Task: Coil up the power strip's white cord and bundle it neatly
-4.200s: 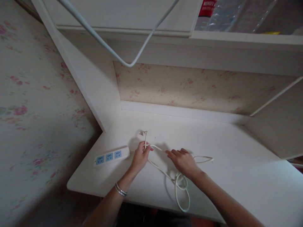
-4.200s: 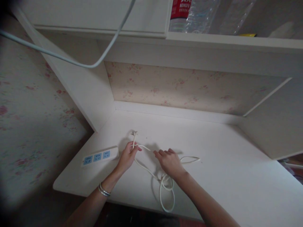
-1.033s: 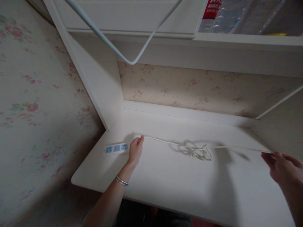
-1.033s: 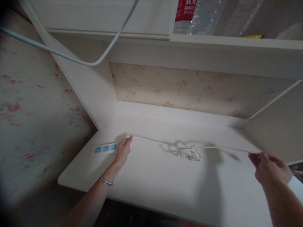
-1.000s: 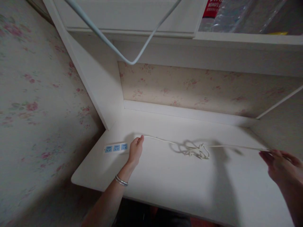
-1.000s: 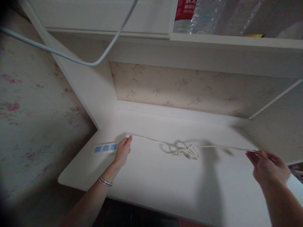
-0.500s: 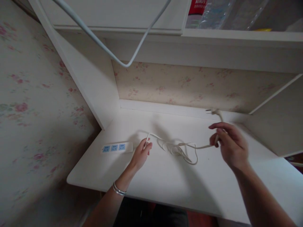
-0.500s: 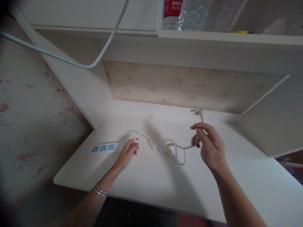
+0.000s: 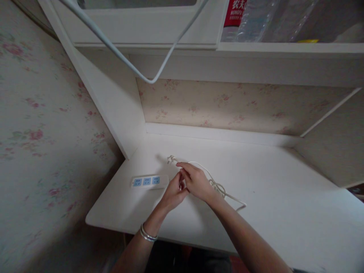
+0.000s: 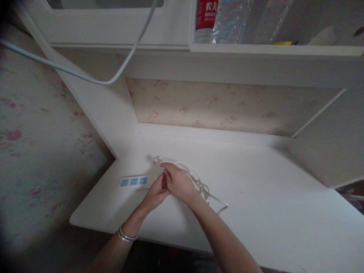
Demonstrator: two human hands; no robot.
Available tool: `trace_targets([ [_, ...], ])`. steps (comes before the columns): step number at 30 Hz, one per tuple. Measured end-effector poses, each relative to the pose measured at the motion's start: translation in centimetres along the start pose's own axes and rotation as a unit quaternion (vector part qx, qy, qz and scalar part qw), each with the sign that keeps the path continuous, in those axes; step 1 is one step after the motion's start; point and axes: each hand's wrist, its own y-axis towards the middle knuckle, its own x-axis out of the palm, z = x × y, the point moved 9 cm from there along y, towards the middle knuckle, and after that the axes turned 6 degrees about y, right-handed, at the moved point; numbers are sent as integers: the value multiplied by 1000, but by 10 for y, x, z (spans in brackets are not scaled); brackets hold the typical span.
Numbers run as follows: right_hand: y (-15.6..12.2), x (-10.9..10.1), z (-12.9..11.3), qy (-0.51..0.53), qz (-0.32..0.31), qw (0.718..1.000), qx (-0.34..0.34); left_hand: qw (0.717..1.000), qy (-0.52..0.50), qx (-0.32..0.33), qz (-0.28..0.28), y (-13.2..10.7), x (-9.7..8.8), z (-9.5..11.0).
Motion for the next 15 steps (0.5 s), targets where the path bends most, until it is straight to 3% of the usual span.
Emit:
trace_targets([
  [6, -3, 3, 20, 67, 82, 992, 62, 999, 27, 18, 23, 0, -8, -2],
  [11, -4, 5, 22, 4, 69, 997, 31, 987, 143, 47, 53, 3, -10, -4],
  [15, -1, 7, 27, -37, 46, 998, 29, 982, 174, 41, 54, 3, -5, -5],
])
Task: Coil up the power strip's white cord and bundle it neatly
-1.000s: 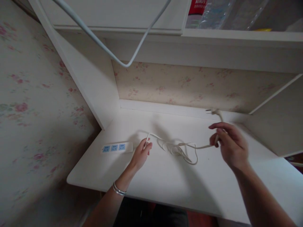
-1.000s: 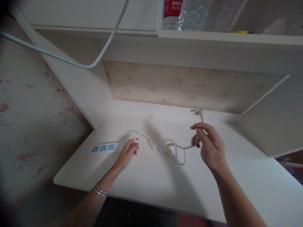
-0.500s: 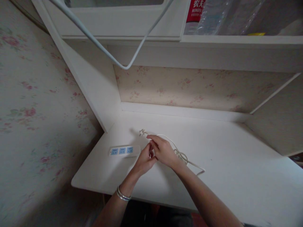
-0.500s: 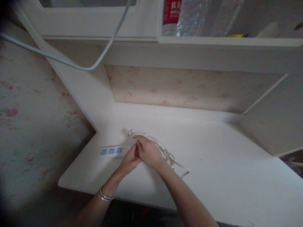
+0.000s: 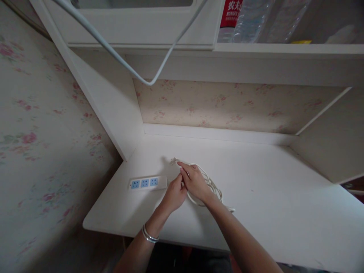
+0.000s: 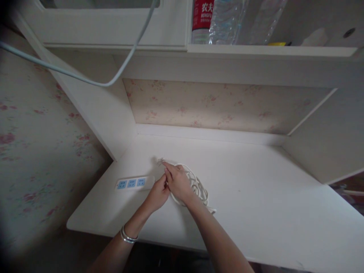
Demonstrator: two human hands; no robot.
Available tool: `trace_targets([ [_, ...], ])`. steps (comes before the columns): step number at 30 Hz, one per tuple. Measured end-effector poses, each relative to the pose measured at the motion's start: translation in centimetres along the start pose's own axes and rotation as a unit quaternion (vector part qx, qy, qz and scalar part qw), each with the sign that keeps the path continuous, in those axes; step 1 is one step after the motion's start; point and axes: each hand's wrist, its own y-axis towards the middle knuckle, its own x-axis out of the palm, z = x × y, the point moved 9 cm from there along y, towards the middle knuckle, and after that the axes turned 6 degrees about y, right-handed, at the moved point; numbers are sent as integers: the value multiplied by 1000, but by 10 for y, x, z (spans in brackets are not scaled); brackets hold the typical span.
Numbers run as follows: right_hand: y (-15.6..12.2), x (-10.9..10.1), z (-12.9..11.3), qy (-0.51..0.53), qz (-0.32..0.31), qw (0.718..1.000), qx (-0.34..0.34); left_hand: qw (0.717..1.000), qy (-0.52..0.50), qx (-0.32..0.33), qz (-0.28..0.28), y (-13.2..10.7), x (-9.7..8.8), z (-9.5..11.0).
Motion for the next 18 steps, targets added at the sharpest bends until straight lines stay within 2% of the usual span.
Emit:
trace_targets([
  [4, -3, -1, -4, 80, 5, 997, -8, 999, 4, -28, 39, -1, -5, 1],
  [8, -23, -13, 20, 163, 98, 977, 93, 999, 12, -21, 41, -1, -8, 4],
  [10, -38, -16, 41, 210, 154, 953, 155, 999, 22, -36, 26, -1, -7, 2],
  [12, -52, -8, 62, 268, 178, 923, 210, 998, 31, -48, 7, -1, -4, -1],
  [15, -60, 18, 81, 382, 153, 873, 261, 998, 41, -48, 4, -2, -3, -2],
  [18, -61, 39, 88, 471, 144, 818, 298, 996, 67, -58, 6, -4, -3, -4],
])
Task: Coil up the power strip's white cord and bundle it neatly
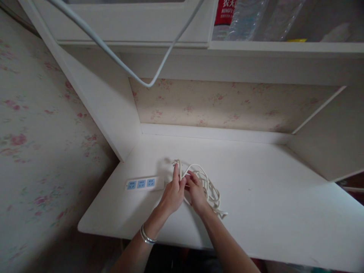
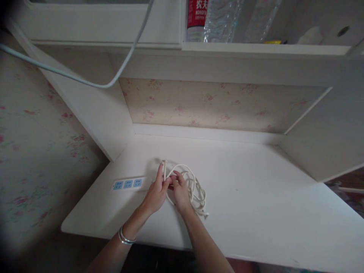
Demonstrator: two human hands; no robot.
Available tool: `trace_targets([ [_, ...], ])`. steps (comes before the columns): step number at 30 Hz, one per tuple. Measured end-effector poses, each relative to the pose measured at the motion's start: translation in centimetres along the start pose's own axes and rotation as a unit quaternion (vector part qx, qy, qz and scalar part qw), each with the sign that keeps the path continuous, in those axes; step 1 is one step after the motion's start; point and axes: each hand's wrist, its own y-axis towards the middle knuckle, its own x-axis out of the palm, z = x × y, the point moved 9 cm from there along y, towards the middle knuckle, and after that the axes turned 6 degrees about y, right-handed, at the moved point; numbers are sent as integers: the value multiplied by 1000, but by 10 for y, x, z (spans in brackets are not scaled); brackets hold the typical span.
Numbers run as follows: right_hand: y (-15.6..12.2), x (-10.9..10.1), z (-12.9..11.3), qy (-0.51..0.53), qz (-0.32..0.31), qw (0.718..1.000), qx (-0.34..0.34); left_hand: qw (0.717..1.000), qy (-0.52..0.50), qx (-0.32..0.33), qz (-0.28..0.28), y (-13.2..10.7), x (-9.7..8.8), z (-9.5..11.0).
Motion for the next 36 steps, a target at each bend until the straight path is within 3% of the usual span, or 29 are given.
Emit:
trace_targets([
  [5, 2, 23, 0, 53, -43, 997, 41, 999, 22, 26, -6, -3, -2, 6],
  [8, 4, 33, -11, 42, -68, 996, 27, 999, 13, 34, 5, -4, -6, 7],
  [10, 7, 31, -20, -36, -58, 998, -2, 1000, 3, 17, 9, -3, -7, 2],
  [12, 8, 28, -33, -180, -44, 982, -46, 1000, -3, -2, 12, -1, -8, -4],
  [14, 5, 30, -52, -348, -39, 930, -109, 1000, -11, 1, 18, 2, -9, -5],
  [16, -3, 36, -73, -485, -49, 854, -180, 999, -26, 25, 23, 3, -10, 1],
  [19, -11, 45, -93, -598, -98, 760, -236, 998, -35, 45, 23, 4, -13, 7],
  [23, -3, 43, -108, -633, -145, 710, -271, 999, -8, 29, 12, 3, -11, 6],
  [27, 1, 47, -114, -590, -215, 713, -312, 999, -8, 29, 24, 3, -10, 3],
  [31, -7, 43, -127, -575, -208, 718, -332, 998, -9, 42, 53, 3, -17, 6],
  [36, -6, 13, -152, -555, -199, 754, -290, 996, 34, 61, 55, 3, -25, 9],
])
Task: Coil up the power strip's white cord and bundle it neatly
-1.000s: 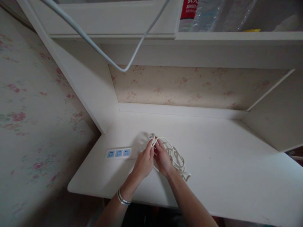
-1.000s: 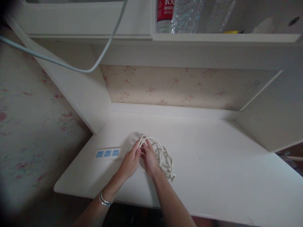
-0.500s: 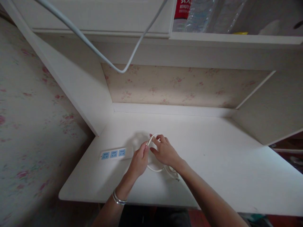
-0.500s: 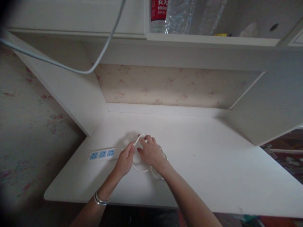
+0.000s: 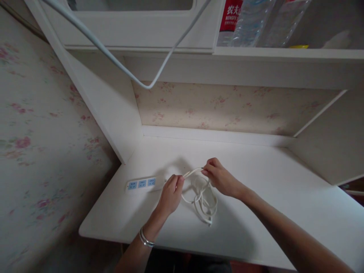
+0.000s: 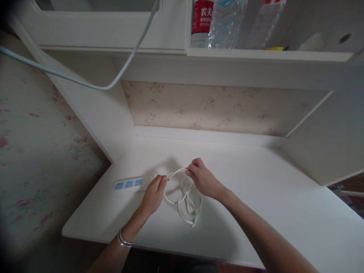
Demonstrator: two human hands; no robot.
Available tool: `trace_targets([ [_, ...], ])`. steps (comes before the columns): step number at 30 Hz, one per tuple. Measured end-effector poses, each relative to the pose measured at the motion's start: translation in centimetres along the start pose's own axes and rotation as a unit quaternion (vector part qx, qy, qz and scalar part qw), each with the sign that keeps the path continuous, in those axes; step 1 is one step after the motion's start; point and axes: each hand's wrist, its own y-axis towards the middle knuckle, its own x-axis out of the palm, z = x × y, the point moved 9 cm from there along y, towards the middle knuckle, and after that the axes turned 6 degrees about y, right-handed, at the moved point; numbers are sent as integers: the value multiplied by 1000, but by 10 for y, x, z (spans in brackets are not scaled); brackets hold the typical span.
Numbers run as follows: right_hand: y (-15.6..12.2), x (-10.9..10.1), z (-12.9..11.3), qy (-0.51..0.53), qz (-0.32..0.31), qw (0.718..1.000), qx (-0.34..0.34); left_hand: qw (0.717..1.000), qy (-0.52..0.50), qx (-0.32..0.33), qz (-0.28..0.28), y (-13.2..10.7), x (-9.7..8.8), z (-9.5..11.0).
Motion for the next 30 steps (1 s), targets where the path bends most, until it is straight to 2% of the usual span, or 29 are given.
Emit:
trace_targets([
  [4, -17, -38, 33, 33, 18, 993, 114, 1000, 1, -21, 11, 1, 0, -14],
  [7, -44, -54, 68, 75, -21, 963, 259, 999, 29, -28, 22, 2, 0, -26],
  [9, -64, -71, 93, 65, -20, 946, 318, 997, 58, -35, 30, 3, -2, -33],
  [12, -90, -105, 132, 17, 18, 945, 325, 994, 91, -37, 48, 6, -9, -41],
  [15, -119, -137, 173, -40, 66, 933, 353, 991, 107, -40, 64, 11, -13, -46],
  [18, -146, -153, 201, -66, 99, 906, 405, 992, 108, -39, 61, 15, -7, -48],
  [22, -169, -148, 213, -27, 132, 878, 460, 994, 89, -44, 54, 18, 7, -51],
  [25, -173, -129, 207, 98, 130, 871, 464, 994, 60, -72, 56, 19, 12, -58],
  [28, -168, -95, 180, 229, 19, 861, 453, 994, 12, -97, 56, 20, 11, -61],
  [30, -162, -75, 150, 255, -80, 863, 429, 991, -41, -114, 53, 21, 12, -60],
])
